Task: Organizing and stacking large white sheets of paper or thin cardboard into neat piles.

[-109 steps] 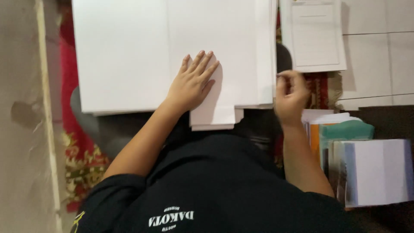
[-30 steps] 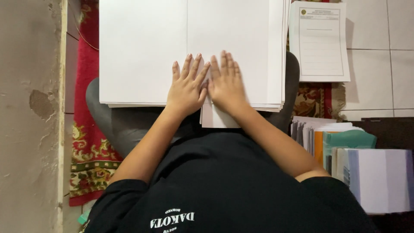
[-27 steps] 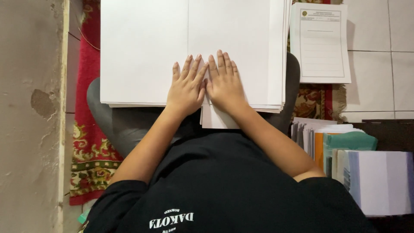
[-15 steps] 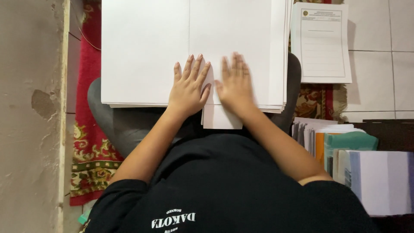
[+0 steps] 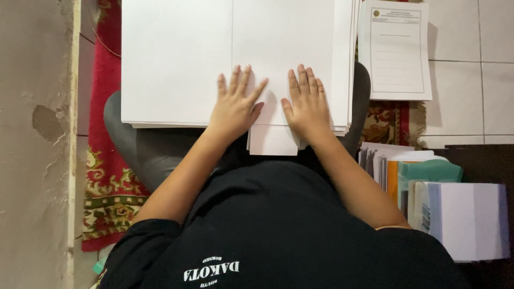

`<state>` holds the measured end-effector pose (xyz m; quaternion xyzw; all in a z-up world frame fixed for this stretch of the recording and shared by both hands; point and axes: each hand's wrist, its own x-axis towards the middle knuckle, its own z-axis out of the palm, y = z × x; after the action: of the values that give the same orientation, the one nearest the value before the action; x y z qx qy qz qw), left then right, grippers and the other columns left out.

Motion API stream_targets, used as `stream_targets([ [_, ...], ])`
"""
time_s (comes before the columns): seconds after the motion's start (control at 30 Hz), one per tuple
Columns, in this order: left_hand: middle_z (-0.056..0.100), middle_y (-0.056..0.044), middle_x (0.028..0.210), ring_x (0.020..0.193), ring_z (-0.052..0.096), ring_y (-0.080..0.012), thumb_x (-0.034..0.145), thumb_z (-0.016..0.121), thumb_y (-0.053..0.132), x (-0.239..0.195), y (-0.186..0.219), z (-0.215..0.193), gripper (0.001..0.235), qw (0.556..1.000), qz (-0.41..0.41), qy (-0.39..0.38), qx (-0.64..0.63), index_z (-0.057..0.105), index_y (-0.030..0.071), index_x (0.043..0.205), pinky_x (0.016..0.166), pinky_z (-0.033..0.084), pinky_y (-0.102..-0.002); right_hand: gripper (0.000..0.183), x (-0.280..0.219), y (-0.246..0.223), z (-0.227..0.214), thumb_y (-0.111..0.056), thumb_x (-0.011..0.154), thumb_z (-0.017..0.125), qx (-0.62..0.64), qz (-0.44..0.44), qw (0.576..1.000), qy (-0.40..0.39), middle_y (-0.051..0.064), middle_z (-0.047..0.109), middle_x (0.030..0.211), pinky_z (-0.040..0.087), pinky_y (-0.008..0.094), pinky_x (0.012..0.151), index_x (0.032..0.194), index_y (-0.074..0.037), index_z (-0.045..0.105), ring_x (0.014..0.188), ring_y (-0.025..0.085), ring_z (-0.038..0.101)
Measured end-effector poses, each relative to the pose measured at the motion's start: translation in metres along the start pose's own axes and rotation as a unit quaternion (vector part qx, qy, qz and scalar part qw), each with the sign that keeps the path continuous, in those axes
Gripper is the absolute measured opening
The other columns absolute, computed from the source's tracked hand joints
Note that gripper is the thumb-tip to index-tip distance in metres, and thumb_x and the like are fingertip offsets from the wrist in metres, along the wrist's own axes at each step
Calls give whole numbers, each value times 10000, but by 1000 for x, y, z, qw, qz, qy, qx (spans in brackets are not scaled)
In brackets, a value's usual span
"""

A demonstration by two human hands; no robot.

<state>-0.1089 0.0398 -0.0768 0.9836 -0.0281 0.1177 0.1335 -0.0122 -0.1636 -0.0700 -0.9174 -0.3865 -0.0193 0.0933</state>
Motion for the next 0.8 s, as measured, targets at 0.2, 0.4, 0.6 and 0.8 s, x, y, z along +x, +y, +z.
stream_targets([
  [0.2,500,-100,1515,1439,412,-346,878,720,499,2,12,22,573,991,135,22,-11,604,270,1390,1111,329,-642,605,-8,34,0,-408,1034,530,88,-23,995,31,200,420,1575,254,522,1198,1531,-70,465,1470,385,366],
  [0.4,529,-134,1475,1388,471,-371,857,713,558,7,39,-10,647,993,93,-64,36,586,212,1388,1003,394,-740,156,-45,70,-68,-145,1028,652,204,129,954,179,18,661,1102,557,327,831,1160,-117,731,1031,226,675],
  [0.6,579,-191,1388,1257,613,-372,842,741,125,1,49,-15,756,989,98,-29,111,423,147,1527,919,535,-600,168,-76,87,-83,-158,1099,565,299,199,916,177,59,695,1055,544,314,811,1213,-101,673,992,175,679],
  [0.8,632,-222,1336,1242,606,-433,808,775,83,-19,60,-58,644,992,74,-15,97,574,130,1418,945,501,-634,604,-60,85,-44,17,1028,412,628,215,748,5,290,391,1556,464,498,1052,1598,30,213,1380,400,483],
])
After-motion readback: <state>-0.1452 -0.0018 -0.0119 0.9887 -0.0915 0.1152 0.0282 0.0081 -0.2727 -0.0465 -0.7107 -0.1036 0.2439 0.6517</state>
